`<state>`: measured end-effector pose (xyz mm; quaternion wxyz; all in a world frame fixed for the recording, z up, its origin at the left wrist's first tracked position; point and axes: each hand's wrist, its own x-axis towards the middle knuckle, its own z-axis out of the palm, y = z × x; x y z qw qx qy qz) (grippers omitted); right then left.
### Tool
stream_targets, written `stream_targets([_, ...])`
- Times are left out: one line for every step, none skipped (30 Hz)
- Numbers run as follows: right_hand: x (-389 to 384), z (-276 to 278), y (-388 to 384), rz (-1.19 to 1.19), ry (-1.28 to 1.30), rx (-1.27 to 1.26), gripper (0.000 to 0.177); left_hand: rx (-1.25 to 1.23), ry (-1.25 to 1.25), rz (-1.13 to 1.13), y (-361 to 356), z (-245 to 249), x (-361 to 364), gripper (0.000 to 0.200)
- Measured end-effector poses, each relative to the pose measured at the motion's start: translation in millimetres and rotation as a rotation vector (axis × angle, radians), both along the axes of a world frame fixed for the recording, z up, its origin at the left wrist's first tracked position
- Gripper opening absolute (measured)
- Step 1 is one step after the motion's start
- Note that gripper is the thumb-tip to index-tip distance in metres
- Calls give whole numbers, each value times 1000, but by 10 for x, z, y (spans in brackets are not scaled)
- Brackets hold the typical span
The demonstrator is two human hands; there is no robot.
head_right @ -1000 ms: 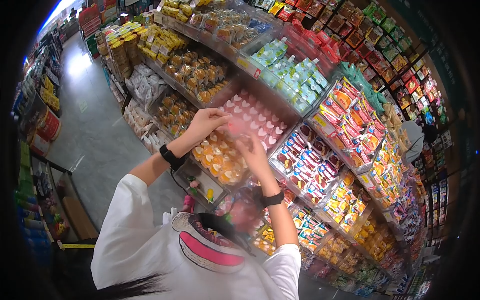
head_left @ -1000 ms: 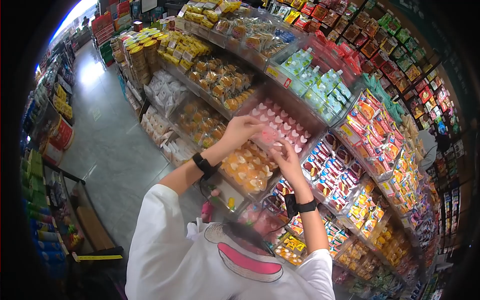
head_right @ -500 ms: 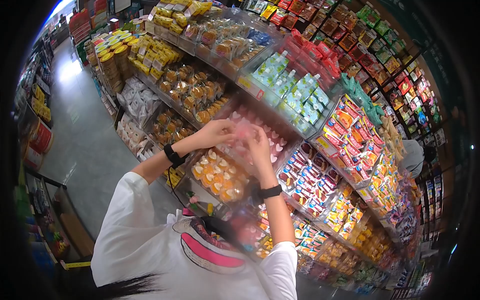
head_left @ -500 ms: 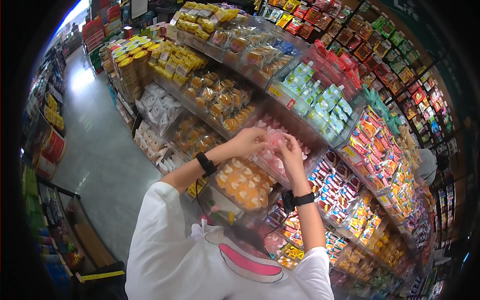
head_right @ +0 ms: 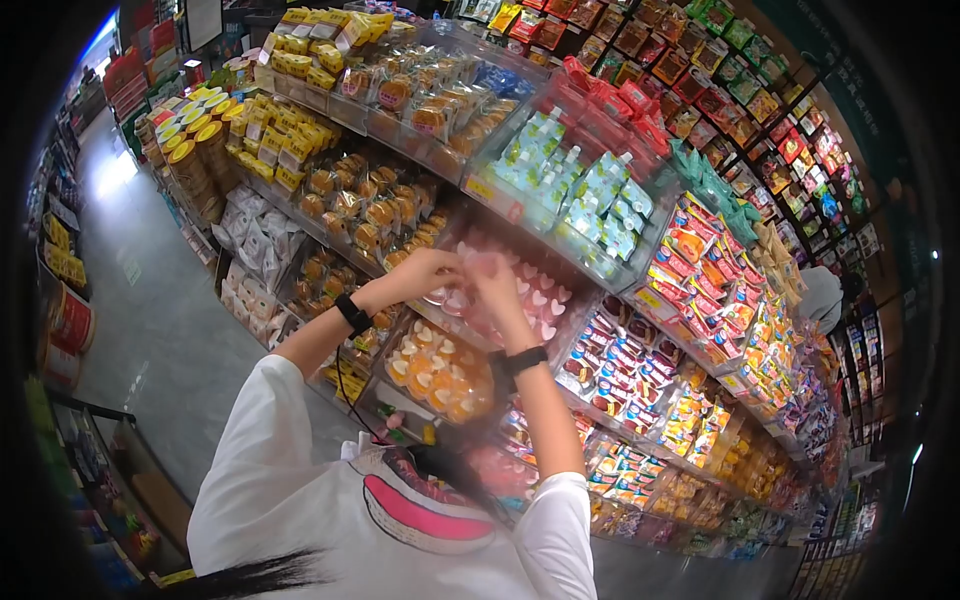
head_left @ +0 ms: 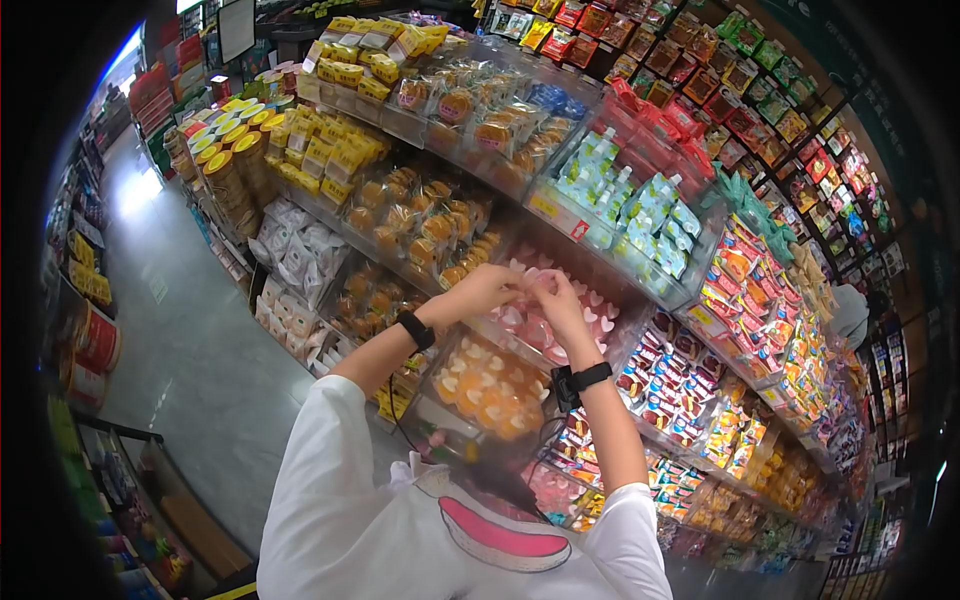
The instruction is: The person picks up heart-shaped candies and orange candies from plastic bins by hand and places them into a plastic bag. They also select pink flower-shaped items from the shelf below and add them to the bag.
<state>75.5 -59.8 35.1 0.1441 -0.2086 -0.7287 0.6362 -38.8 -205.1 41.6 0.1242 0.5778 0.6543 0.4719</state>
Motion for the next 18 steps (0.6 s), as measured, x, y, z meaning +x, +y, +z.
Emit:
stream_targets([-33,-53,30,14,1,50,23,-2,-3,-4,-4,-57,-30,11])
stream_targets([-64,-147,84,27,1,100,23,-5,-7,-8,-11,-119,-55,11])
stream_targets([-81,-132,61,42,0,148,24,-8,-12,-11,-20,-163,-77,11])
stream_targets([-84,-114,44,45,-34,240,25,-5,0,-20,-23,-204,-106,12])
stream_targets([-77,-94,28,50,-67,330,27,-3,10,-28,-25,-244,-134,14])
stream_targets([-74,-60,-9,56,-101,421,28,-1,20,-35,-41,-253,-139,16])
stream_targets([-88,-96,-5,62,-91,404,30,28,-17,-14,-53,-264,-127,19])
stream_targets([-105,-148,8,67,-80,389,31,57,-54,7,-61,-275,-101,22])
stream_targets([-120,-162,4,71,-68,374,33,87,-91,27,-74,-264,-74,26])
stream_targets([-127,-170,4,54,-75,382,34,130,-21,62,-88,-246,-56,29])
stream_targets([-124,-176,5,36,-82,390,35,173,49,96,-101,-225,-35,33])
stream_targets([-119,-156,-4,17,-89,398,35,217,119,129,-101,-217,-27,37])
stream_targets([-114,-129,-4,30,-91,367,36,197,107,125,-77,-244,-45,37])
stream_targets([-102,-96,-3,43,-94,334,37,176,93,119,-39,-292,-76,38])
stream_targets([-84,-49,-22,56,-97,300,38,154,79,114,-22,-295,-89,39])
stream_targets([-67,-4,-48,70,-91,258,37,136,21,81,-8,-301,-102,39])
stream_targets([-55,50,-79,85,-83,215,37,118,-35,48,9,-304,-120,40])
stream_targets([-51,73,-96,99,-74,172,37,100,-90,16,19,-294,-135,40])
